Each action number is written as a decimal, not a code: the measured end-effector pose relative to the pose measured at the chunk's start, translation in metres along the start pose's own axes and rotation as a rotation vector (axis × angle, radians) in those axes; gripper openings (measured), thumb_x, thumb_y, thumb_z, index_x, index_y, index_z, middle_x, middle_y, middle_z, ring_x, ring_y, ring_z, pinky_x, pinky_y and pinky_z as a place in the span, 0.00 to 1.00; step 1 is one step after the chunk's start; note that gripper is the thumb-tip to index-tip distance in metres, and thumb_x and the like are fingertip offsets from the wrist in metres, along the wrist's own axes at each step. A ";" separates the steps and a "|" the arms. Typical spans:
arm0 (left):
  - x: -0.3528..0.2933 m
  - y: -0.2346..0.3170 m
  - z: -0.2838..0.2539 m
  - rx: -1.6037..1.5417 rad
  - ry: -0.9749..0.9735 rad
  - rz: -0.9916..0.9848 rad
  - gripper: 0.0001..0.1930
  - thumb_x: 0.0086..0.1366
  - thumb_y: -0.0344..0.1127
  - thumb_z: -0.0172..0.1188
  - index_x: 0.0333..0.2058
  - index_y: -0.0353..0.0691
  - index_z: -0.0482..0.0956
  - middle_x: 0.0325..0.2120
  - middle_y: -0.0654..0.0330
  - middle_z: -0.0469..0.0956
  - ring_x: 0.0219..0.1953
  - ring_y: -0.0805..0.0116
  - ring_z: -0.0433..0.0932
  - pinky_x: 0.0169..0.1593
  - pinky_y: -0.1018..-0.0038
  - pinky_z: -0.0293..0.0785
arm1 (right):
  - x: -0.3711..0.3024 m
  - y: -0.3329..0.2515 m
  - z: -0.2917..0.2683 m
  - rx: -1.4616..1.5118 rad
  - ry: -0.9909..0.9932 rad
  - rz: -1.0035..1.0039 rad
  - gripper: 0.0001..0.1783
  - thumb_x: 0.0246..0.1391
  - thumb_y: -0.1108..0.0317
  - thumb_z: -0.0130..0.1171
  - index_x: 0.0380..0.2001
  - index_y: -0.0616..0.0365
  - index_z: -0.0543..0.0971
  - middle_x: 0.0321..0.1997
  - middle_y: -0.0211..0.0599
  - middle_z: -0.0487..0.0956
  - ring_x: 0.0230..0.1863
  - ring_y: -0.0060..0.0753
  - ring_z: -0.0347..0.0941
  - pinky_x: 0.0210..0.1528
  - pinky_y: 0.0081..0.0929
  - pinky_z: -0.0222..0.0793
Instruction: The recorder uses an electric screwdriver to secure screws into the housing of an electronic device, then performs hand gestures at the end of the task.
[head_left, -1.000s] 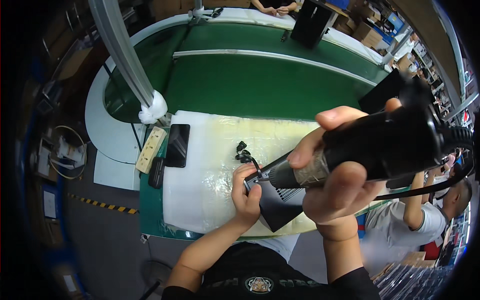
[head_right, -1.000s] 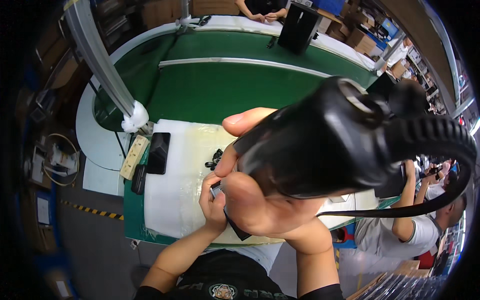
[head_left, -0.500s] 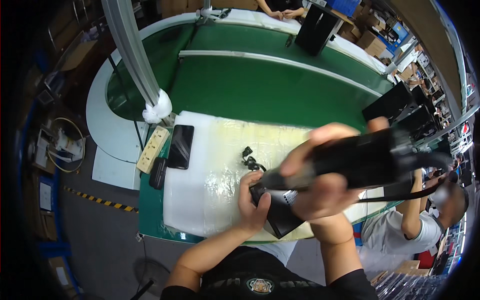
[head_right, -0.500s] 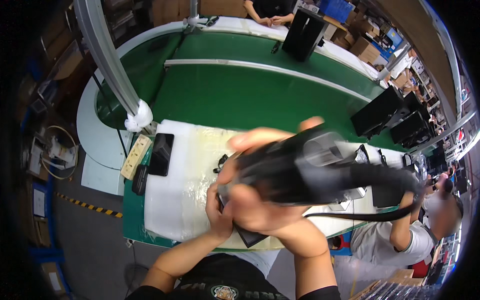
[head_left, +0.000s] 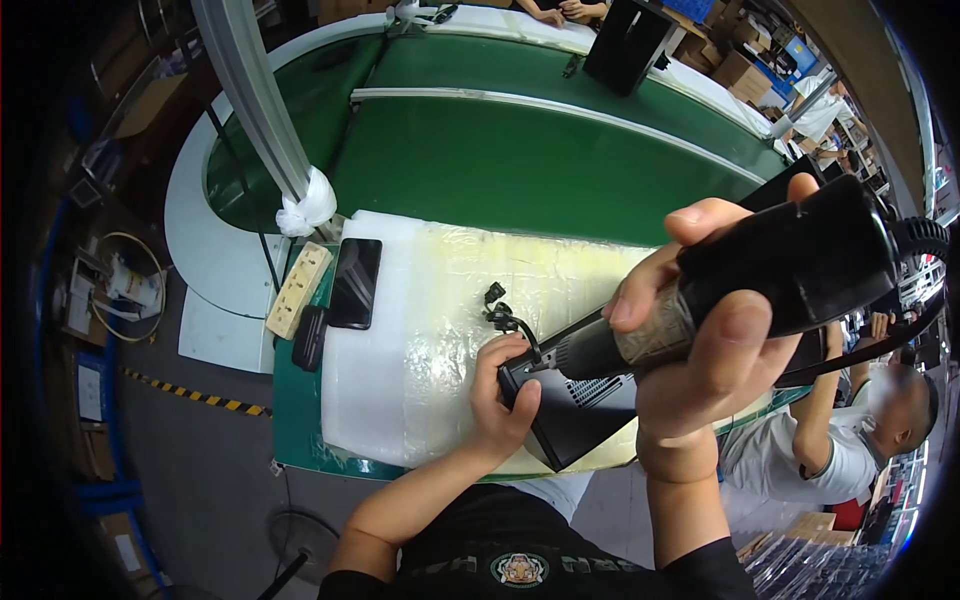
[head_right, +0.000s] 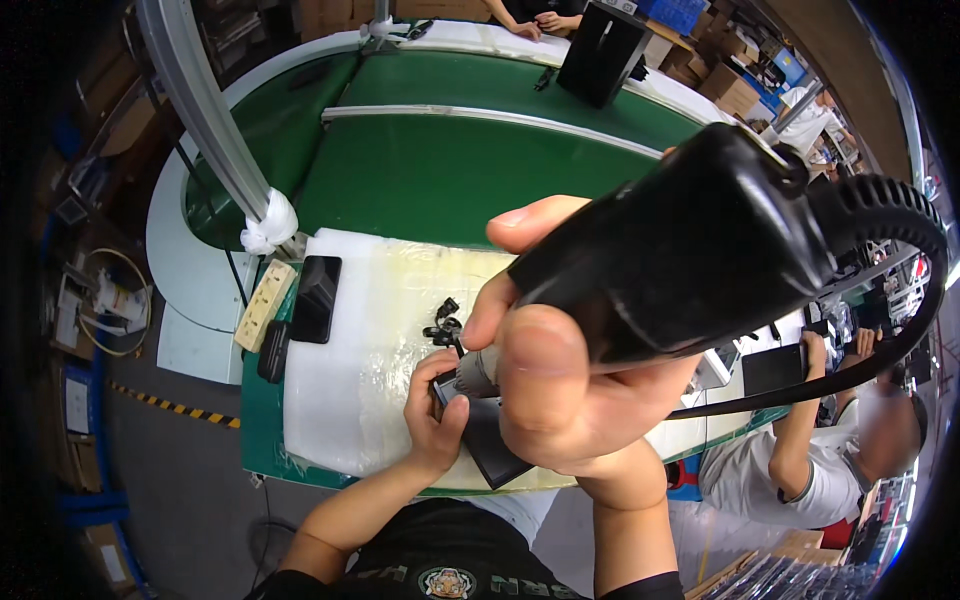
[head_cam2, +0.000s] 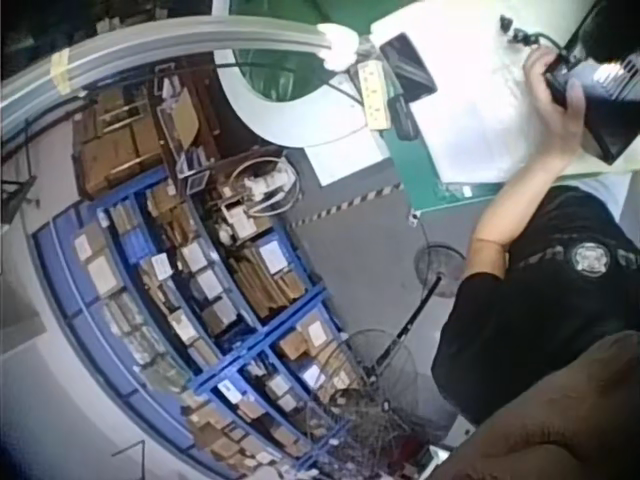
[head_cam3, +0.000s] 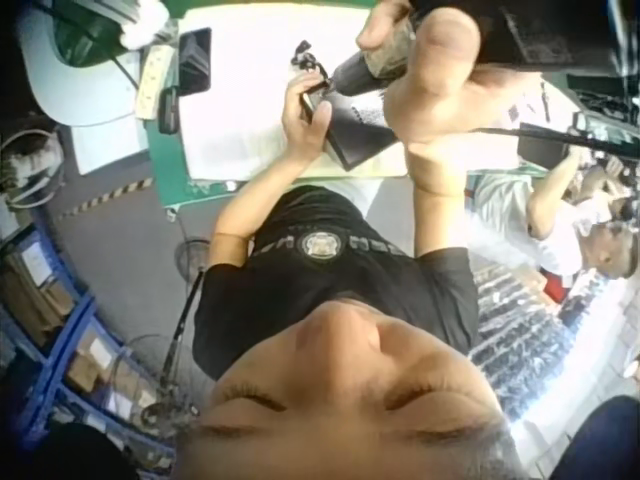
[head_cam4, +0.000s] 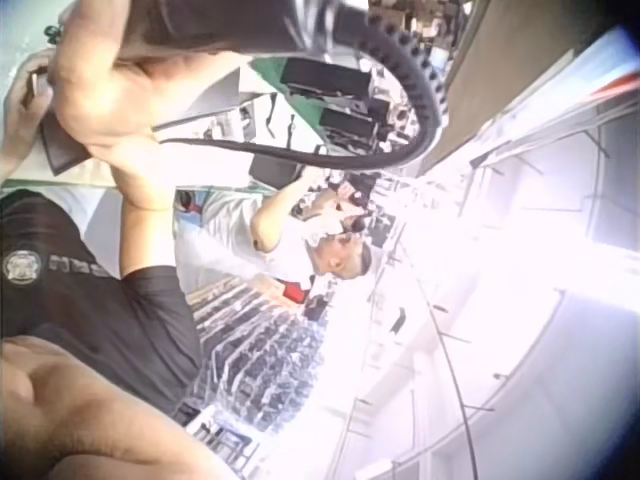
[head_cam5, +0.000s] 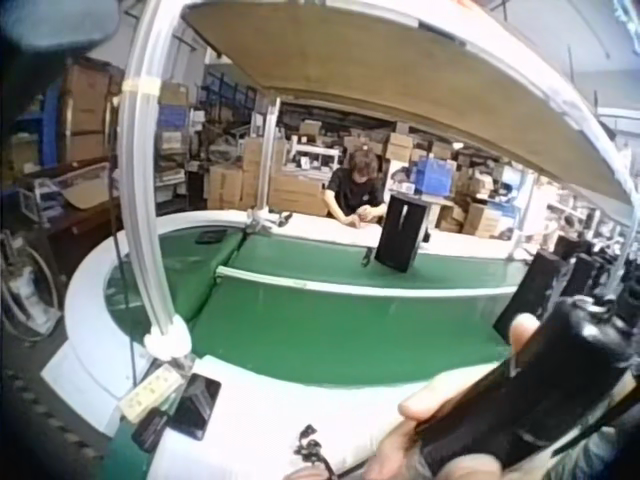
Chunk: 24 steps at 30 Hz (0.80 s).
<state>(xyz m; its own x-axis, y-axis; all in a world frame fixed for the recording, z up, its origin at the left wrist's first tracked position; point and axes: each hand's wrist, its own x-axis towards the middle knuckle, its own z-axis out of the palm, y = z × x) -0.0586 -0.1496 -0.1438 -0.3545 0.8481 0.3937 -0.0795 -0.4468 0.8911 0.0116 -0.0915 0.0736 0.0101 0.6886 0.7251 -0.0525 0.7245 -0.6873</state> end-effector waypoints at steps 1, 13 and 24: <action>-0.001 -0.001 0.000 -0.007 0.005 -0.001 0.20 0.59 0.32 0.60 0.48 0.30 0.69 0.48 0.46 0.70 0.55 0.54 0.70 0.61 0.63 0.63 | -0.001 0.001 0.000 -0.002 -0.016 0.009 0.45 0.62 0.48 0.53 0.67 0.68 0.48 0.43 0.48 0.76 0.19 0.25 0.72 0.21 0.19 0.71; -0.001 -0.002 -0.001 0.005 -0.009 0.005 0.19 0.60 0.34 0.60 0.48 0.31 0.69 0.47 0.47 0.71 0.55 0.54 0.69 0.61 0.63 0.63 | -0.010 0.008 0.000 0.005 -0.107 0.055 0.49 0.61 0.48 0.57 0.70 0.65 0.44 0.43 0.45 0.75 0.22 0.25 0.73 0.25 0.18 0.70; -0.008 -0.004 0.002 -0.047 0.043 -0.102 0.20 0.60 0.33 0.59 0.49 0.31 0.68 0.48 0.48 0.70 0.55 0.53 0.69 0.62 0.62 0.62 | -0.017 0.025 0.000 0.337 -0.324 -0.049 0.34 0.45 0.87 0.62 0.56 0.69 0.61 0.48 0.55 0.73 0.34 0.31 0.75 0.35 0.29 0.76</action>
<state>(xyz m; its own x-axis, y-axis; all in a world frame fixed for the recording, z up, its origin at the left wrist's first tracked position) -0.0538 -0.1539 -0.1505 -0.3818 0.8774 0.2904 -0.1601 -0.3723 0.9142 0.0102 -0.0851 0.0442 -0.2893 0.5700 0.7690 -0.3815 0.6682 -0.6388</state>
